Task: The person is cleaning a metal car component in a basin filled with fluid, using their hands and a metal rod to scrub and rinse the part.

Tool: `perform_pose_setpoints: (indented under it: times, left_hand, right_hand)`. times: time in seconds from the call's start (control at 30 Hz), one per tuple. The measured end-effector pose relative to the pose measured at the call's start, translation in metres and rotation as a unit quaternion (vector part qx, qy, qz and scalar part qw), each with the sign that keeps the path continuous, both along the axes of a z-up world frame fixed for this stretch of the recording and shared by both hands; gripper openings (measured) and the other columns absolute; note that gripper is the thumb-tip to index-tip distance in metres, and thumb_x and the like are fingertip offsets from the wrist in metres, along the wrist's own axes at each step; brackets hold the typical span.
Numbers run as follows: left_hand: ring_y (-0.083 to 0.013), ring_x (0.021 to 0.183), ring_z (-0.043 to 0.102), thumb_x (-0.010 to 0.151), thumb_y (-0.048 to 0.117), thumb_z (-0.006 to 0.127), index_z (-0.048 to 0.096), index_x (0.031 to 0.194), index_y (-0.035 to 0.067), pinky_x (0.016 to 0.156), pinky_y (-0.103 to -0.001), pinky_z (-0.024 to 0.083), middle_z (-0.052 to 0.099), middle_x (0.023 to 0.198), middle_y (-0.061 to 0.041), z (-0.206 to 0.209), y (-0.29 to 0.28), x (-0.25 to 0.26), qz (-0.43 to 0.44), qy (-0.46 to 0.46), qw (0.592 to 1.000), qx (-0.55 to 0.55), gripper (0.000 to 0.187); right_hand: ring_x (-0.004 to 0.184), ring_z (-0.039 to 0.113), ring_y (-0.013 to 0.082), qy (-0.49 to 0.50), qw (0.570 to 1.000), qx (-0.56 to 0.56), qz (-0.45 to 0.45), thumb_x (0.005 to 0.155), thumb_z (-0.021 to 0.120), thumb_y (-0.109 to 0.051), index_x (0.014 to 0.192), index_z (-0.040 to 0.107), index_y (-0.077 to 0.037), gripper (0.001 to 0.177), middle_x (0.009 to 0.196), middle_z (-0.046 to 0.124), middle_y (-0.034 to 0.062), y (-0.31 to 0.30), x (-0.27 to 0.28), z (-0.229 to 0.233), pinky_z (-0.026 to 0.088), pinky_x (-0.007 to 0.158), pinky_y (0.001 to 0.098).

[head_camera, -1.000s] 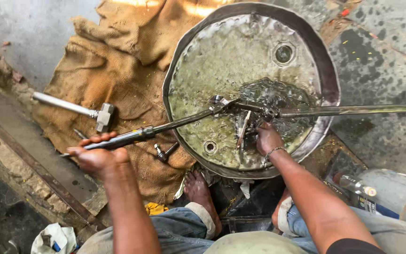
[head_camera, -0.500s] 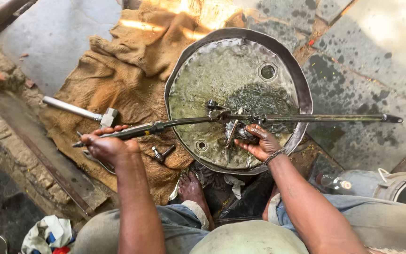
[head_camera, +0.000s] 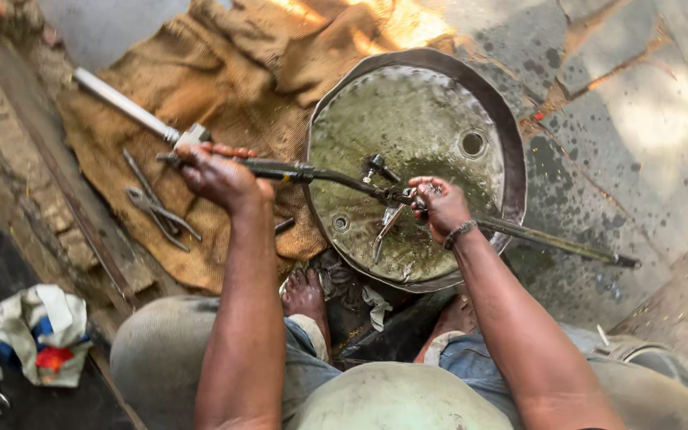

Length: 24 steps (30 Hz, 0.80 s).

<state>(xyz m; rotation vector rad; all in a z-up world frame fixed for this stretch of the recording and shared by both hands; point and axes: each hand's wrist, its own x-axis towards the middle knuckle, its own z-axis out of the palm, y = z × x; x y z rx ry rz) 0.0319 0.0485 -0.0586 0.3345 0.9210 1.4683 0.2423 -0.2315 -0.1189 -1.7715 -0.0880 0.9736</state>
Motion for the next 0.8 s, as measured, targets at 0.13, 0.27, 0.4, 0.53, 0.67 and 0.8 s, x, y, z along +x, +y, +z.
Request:
perform_pose_setpoints:
  times: [0.13,0.27,0.4,0.53,0.67,0.8]
  left_hand:
    - [-0.0125,0.048,0.045,0.108,0.037,0.047,0.043,0.092,0.009,0.043,-0.033,0.048,0.048,0.064,-0.001,0.001,0.002,0.005,0.008,-0.023,1.0,-0.012,0.032]
    - [-0.0101,0.052,0.047,0.109,0.031,0.046,0.045,0.095,0.01,0.047,-0.031,0.049,0.05,0.069,0.0,0.005,-0.002,0.014,0.017,-0.019,1.0,-0.002,0.025]
    - [-0.0091,0.048,0.047,0.108,0.037,0.045,0.045,0.091,0.01,0.044,-0.028,0.049,0.047,0.065,0.001,0.013,-0.006,0.014,0.019,0.011,0.999,-0.025,0.032]
    - [-0.0084,0.05,0.049,0.109,0.038,0.044,0.046,0.092,0.009,0.046,-0.027,0.05,0.049,0.067,0.001,0.018,-0.005,0.012,0.018,0.029,0.999,-0.034,0.033]
    - [-0.0081,0.05,0.05,0.11,0.038,0.044,0.046,0.091,0.009,0.047,-0.028,0.051,0.049,0.067,0.001,0.019,-0.008,0.011,0.009,0.04,0.999,-0.036,0.035]
    - [-0.0089,0.046,0.05,0.107,0.038,0.044,0.046,0.089,0.011,0.043,-0.03,0.051,0.05,0.063,0.001,0.028,-0.009,0.014,0.004,0.048,0.998,-0.027,0.033]
  right_hand:
    - [0.054,0.04,0.0057,-0.11,0.993,-0.008,0.036,0.102,0.068,-0.02,0.106,0.079,-0.011,0.015,0.069,0.055,-0.0027,0.02,0.006,-0.015,0.028,0.043,0.0221]
    - [0.061,0.048,-0.0009,-0.2,0.973,0.075,0.088,0.105,0.069,-0.016,0.104,0.076,-0.007,0.011,0.078,0.064,-0.0109,0.042,0.013,-0.022,0.035,0.05,0.0186]
    - [0.046,0.039,0.0032,-0.082,0.996,0.04,0.014,0.103,0.062,-0.018,0.098,0.073,-0.011,0.014,0.061,0.051,-0.0077,0.058,0.003,0.0,0.027,0.039,0.0222]
    - [0.052,0.043,0.0021,-0.084,0.992,0.084,0.035,0.107,0.062,-0.015,0.102,0.071,-0.007,0.013,0.068,0.052,-0.0067,0.064,-0.007,0.009,0.032,0.043,0.0199]
    - [0.051,0.049,0.003,-0.13,0.991,-0.011,0.002,0.104,0.055,-0.018,0.103,0.073,-0.01,0.019,0.073,0.063,-0.0031,0.057,-0.008,0.017,0.04,0.042,0.0206]
    - [0.054,0.055,0.0106,-0.01,0.984,-0.041,-0.173,0.102,0.062,-0.029,0.085,0.06,-0.011,0.025,0.071,0.061,0.0026,0.024,-0.025,-0.008,0.049,0.045,0.0261]
